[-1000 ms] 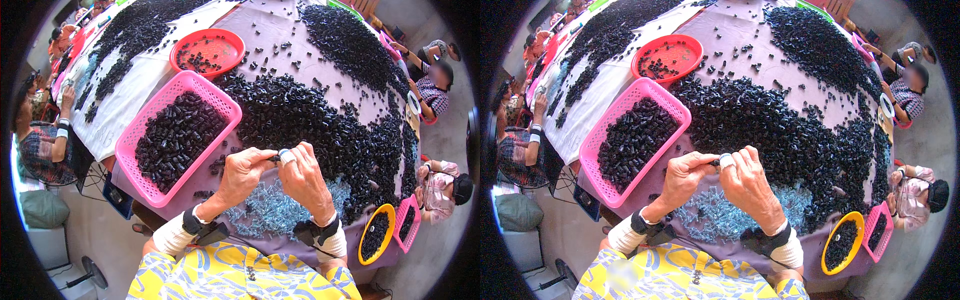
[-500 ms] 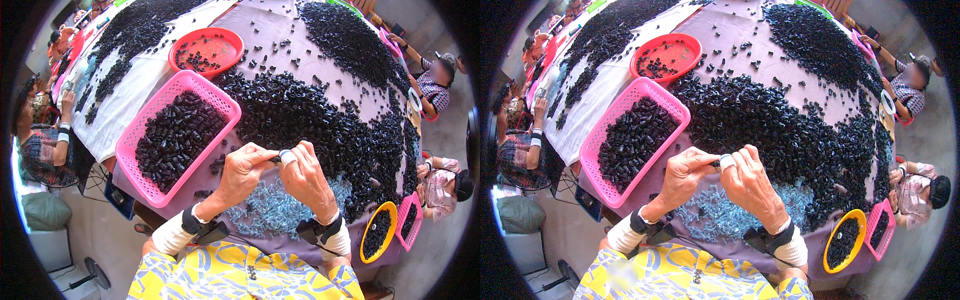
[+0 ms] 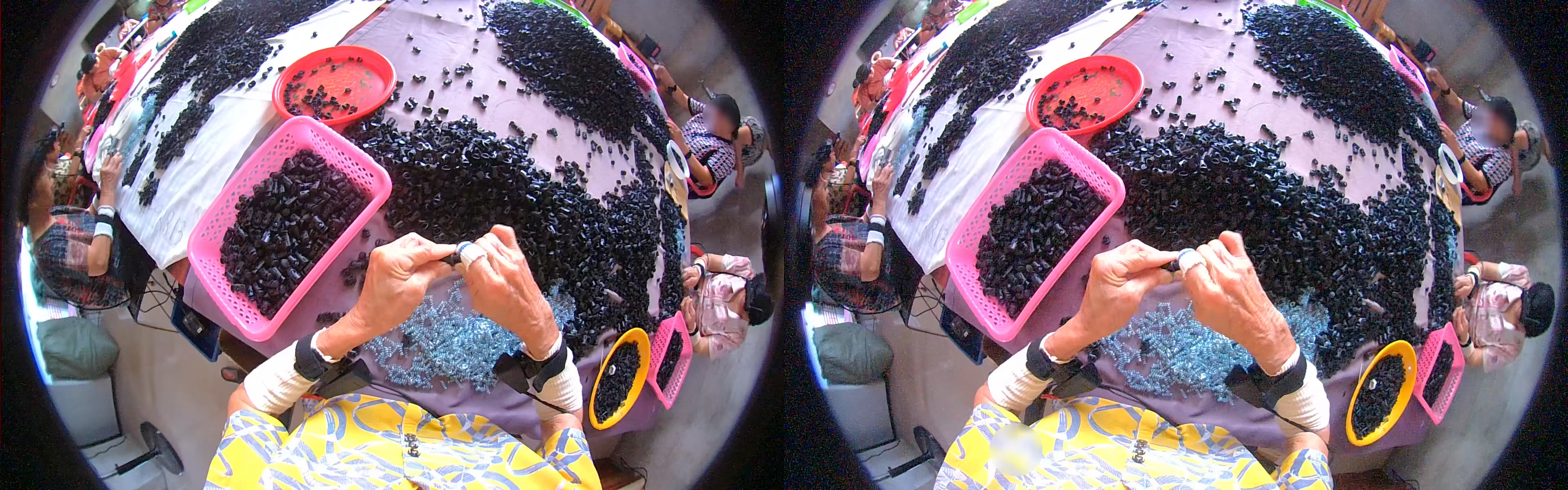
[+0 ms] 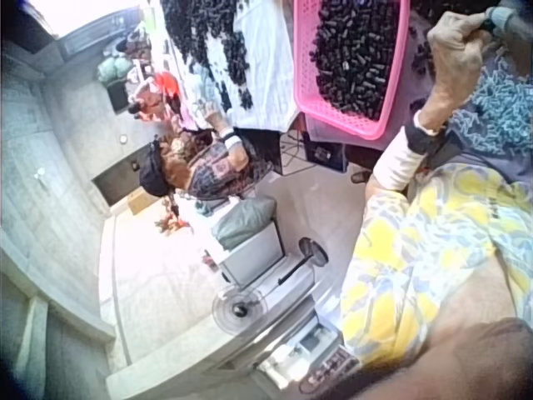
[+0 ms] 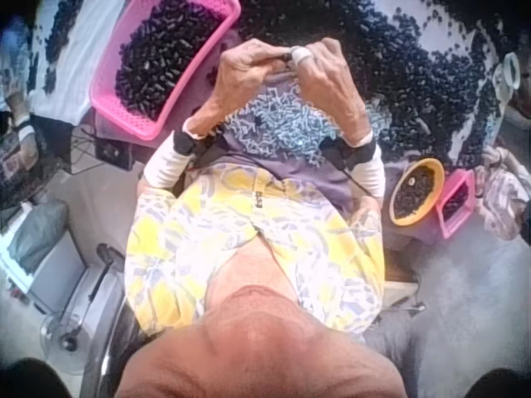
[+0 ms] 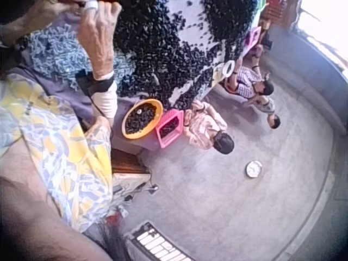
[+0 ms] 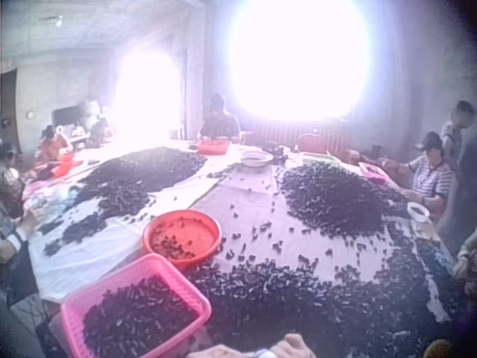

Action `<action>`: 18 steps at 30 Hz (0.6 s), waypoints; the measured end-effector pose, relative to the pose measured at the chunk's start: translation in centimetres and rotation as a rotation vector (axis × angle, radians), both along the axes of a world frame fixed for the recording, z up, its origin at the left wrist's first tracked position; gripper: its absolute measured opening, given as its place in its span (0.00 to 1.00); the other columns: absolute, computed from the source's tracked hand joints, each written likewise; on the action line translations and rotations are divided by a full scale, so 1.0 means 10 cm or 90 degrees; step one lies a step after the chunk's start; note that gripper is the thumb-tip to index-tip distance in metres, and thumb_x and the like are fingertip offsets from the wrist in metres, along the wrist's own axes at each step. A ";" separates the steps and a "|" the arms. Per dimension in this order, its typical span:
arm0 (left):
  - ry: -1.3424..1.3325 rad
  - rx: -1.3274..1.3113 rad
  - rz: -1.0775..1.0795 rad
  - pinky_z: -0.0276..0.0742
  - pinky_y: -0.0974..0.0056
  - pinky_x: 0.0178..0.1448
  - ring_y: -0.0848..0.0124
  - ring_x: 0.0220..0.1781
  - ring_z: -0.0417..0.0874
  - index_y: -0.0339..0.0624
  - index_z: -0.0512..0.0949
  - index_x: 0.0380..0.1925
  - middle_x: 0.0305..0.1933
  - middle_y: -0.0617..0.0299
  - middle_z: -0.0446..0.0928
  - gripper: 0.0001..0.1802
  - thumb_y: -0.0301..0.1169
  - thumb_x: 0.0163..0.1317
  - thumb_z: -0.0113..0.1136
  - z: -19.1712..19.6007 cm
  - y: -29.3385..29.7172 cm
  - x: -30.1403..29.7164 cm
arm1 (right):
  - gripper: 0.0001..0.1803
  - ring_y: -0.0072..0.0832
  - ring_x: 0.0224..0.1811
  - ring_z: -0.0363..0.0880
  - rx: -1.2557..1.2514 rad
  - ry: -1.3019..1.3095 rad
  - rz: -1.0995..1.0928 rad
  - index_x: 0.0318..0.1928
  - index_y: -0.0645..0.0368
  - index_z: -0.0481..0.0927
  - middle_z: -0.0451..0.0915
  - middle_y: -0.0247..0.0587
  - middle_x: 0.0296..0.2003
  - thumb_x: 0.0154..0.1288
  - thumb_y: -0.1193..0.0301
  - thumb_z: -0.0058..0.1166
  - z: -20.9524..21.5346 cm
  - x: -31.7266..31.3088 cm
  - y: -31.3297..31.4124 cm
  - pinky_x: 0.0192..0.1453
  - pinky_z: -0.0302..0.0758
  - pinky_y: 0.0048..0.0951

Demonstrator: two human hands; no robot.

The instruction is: Sorting and inspecting small black plastic components at a large communal table.

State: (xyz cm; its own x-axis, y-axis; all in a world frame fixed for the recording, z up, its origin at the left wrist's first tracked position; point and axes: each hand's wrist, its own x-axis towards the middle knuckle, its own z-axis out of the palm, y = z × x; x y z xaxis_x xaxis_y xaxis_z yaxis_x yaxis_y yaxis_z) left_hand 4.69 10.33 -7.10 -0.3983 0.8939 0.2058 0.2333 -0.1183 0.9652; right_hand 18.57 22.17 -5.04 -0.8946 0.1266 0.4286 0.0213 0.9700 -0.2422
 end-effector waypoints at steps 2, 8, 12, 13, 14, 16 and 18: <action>-0.074 -0.021 -0.007 0.74 0.71 0.41 0.76 0.36 0.78 0.35 0.82 0.41 0.34 0.62 0.81 0.13 0.19 0.54 0.63 0.00 0.02 0.02 | 0.09 0.36 0.31 0.73 0.012 0.010 -0.054 0.31 0.62 0.72 0.72 0.40 0.25 0.49 0.77 0.58 0.09 -0.01 0.02 0.50 0.66 0.41; -0.436 -0.122 -0.020 0.77 0.72 0.46 0.76 0.39 0.81 0.31 0.79 0.44 0.39 0.59 0.82 0.13 0.23 0.59 0.61 0.03 0.02 0.00 | 0.20 0.36 0.37 0.77 0.014 0.046 -0.102 0.41 0.64 0.76 0.77 0.40 0.30 0.51 0.66 0.63 0.17 -0.02 -0.03 0.56 0.62 0.46; -0.477 -0.099 -0.053 0.78 0.69 0.49 0.75 0.40 0.82 0.31 0.79 0.45 0.40 0.58 0.81 0.14 0.26 0.61 0.60 0.00 0.02 0.03 | 0.21 0.35 0.36 0.77 0.076 0.035 -0.127 0.40 0.63 0.76 0.77 0.40 0.29 0.50 0.63 0.64 0.08 -0.09 -0.10 0.58 0.61 0.50; -0.447 -0.105 -0.069 0.78 0.69 0.49 0.75 0.40 0.81 0.31 0.79 0.45 0.40 0.58 0.81 0.14 0.28 0.62 0.60 -0.02 0.02 0.04 | 0.21 0.35 0.35 0.77 0.076 0.040 -0.135 0.40 0.63 0.76 0.77 0.40 0.28 0.50 0.63 0.64 0.06 -0.10 -0.11 0.58 0.61 0.50; -0.448 -0.105 -0.069 0.78 0.69 0.49 0.75 0.40 0.81 0.31 0.79 0.45 0.40 0.58 0.81 0.14 0.28 0.62 0.60 -0.02 0.02 0.05 | 0.21 0.35 0.34 0.77 0.076 0.043 -0.143 0.40 0.64 0.76 0.77 0.40 0.28 0.49 0.64 0.64 0.05 -0.10 -0.11 0.58 0.61 0.49; -0.500 -0.113 -0.042 0.78 0.69 0.48 0.76 0.39 0.81 0.32 0.79 0.42 0.38 0.60 0.81 0.12 0.30 0.63 0.59 -0.01 0.03 0.06 | 0.21 0.35 0.33 0.77 0.054 0.049 -0.141 0.39 0.64 0.76 0.76 0.40 0.27 0.48 0.64 0.65 0.03 -0.10 -0.10 0.58 0.62 0.48; -0.502 -0.128 -0.053 0.78 0.69 0.47 0.76 0.38 0.81 0.33 0.80 0.41 0.37 0.61 0.81 0.11 0.30 0.63 0.59 -0.02 0.00 0.04 | 0.21 0.35 0.33 0.77 0.032 0.055 -0.138 0.39 0.64 0.76 0.76 0.40 0.26 0.47 0.64 0.65 0.01 -0.11 -0.09 0.57 0.62 0.48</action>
